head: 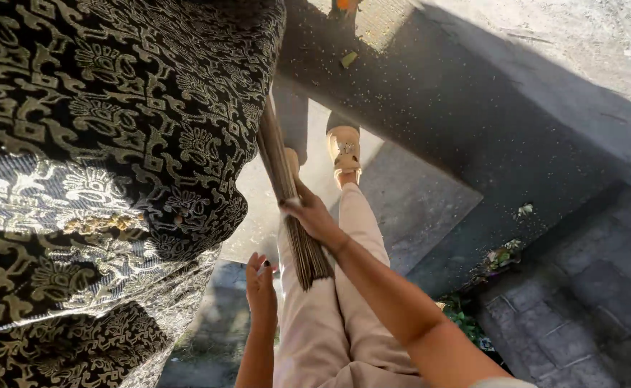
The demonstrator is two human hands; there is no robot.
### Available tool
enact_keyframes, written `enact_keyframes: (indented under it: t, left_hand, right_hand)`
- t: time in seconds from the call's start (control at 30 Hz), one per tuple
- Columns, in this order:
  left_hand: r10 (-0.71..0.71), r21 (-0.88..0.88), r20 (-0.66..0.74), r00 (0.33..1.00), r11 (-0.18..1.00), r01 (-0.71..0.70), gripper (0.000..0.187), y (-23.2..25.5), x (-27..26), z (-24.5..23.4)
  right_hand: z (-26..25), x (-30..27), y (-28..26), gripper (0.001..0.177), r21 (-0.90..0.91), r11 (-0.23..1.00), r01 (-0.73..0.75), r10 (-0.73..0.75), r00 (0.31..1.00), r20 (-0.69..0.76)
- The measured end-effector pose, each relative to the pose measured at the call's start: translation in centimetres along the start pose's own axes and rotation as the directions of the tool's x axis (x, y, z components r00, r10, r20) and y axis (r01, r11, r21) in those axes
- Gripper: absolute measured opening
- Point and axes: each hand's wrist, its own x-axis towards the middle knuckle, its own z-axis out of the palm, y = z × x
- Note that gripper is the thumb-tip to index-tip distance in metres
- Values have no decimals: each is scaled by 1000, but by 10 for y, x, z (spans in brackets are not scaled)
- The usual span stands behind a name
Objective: Sweep debris and leaves from an outdoor stone or concrete path.
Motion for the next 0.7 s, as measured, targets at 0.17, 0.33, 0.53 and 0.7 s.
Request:
enact_keyframes:
  t: [0.17,0.33,0.53,0.7]
  left_hand:
    - [-34,-17,20,999,999,34,55,-18,19,-25]
    - [-32,-11,88,996,999,33,53,-19,22,-23]
    - [-95,145,87,992,986,82,55,20,13,4]
    - [-127,236,96,987,967,101,54,42,4,27]
  right_hand:
    - [-68,122,-37,54,305,832,-463,445,886,132]
    - [-152,-9,-3,45,298,810,-506,568,803,-180]
    - [-70,-92,22,68,295,916,-273,372,856,-360]
    - [-35,12,19,80,1,983,-185,181,961,-210]
